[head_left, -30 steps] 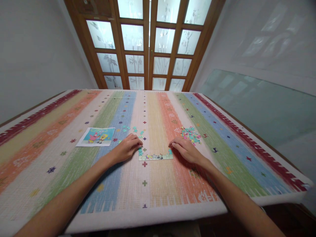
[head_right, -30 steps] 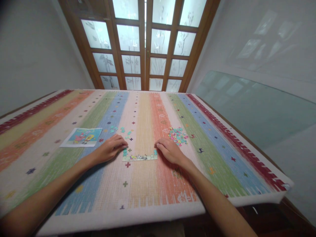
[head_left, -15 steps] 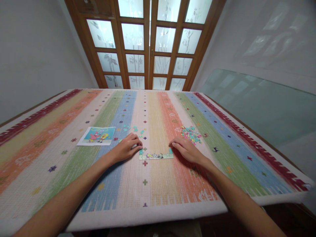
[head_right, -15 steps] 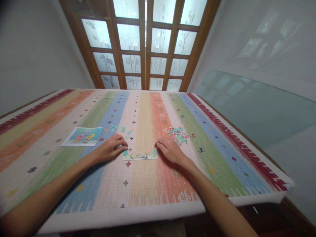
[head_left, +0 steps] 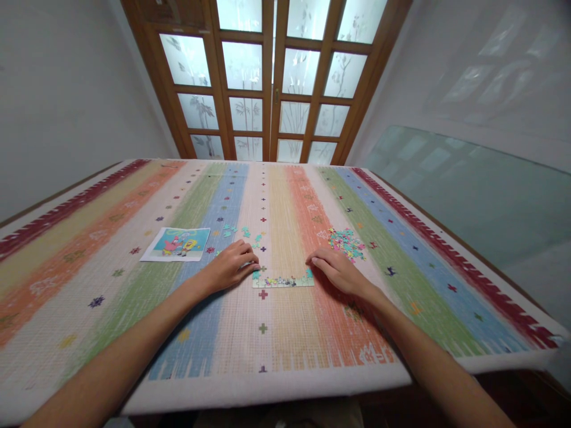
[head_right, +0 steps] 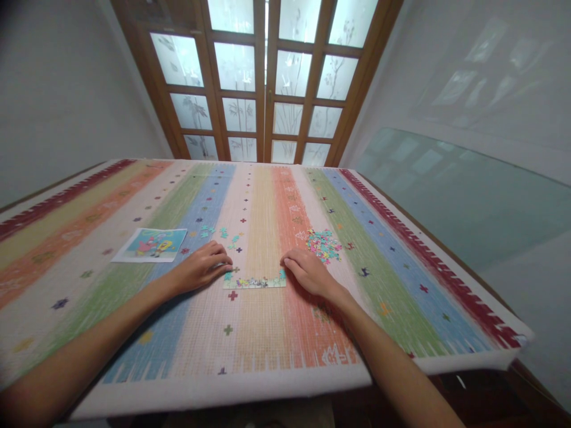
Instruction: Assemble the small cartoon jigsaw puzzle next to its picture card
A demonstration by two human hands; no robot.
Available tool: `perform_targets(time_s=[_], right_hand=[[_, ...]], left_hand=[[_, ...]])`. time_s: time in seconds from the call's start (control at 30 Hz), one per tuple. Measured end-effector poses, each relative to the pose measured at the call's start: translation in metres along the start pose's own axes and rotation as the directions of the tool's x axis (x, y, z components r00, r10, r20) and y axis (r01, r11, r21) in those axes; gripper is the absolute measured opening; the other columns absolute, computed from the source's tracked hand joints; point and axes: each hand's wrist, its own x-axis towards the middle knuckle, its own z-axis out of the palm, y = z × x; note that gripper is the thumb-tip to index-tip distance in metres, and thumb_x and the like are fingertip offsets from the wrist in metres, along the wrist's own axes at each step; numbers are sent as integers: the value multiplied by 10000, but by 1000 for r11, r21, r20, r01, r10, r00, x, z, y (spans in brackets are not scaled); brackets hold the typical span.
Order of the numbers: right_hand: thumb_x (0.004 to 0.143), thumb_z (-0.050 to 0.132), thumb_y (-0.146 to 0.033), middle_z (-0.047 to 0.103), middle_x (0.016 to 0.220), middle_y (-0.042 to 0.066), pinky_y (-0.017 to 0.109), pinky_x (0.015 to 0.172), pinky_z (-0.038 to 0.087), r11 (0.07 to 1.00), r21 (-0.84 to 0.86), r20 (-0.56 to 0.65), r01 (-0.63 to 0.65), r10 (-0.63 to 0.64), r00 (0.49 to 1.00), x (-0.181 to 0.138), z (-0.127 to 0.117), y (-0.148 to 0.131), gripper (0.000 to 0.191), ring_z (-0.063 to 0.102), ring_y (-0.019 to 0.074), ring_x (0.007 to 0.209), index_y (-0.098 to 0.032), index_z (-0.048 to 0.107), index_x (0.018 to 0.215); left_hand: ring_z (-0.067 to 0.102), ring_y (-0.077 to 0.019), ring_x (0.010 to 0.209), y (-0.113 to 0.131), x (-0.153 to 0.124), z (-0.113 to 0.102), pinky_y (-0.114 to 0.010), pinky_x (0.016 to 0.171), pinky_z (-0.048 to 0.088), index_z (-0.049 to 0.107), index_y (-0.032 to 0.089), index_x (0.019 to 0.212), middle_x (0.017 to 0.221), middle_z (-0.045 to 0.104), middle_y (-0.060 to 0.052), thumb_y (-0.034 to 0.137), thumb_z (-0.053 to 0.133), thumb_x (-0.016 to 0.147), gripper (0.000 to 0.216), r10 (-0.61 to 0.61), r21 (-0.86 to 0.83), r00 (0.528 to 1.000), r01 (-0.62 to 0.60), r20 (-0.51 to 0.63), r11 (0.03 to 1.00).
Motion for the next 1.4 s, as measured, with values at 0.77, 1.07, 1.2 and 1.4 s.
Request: perform_targets(time_s=[0.77, 1.07, 1.2, 1.4], right_hand=[[1010, 411, -270, 754, 994, 99, 421, 908, 491, 1000, -12, -3, 5, -5, 1000, -1, -1, -1, 308, 668, 254, 943, -219, 695, 903], [1018, 407, -291, 746, 971, 92, 408, 905, 490, 999, -32, -2, 7, -7, 1000, -1, -2, -3, 326, 662, 245, 932, -218, 702, 898], [1017, 406, -299, 745, 974, 97, 409, 900, 487, 999, -33, -3, 9, -9, 1000, -1, -2, -3, 328, 661, 252, 937, -221, 697, 886], [1026, 413, -310, 744, 966, 95, 404, 888, 482, 1000, -28, -5, 8, -8, 1000, -1, -1, -2, 328, 658, 247, 916, -221, 699, 892]], left_hand=[[572, -229, 919, -10, -9, -16, -359, 829, 471, 682, 193, 942, 942, 617, -72, 326, 520, 1002, 218, -85, -24, 996, 85, 3, 996], [563, -225, 883, 1, -7, -14, -349, 801, 450, 682, 204, 1010, 931, 620, -64, 428, 559, 998, 256, -57, -14, 998, 57, 7, 998], [550, -226, 829, 10, -7, -11, -368, 787, 438, 671, 194, 998, 870, 615, -59, 477, 589, 979, 295, 12, 38, 999, -13, 34, 999], [549, -223, 816, 12, -8, -6, -382, 798, 443, 673, 205, 990, 849, 618, -55, 375, 539, 1008, 217, 35, 14, 999, -35, 17, 999]])
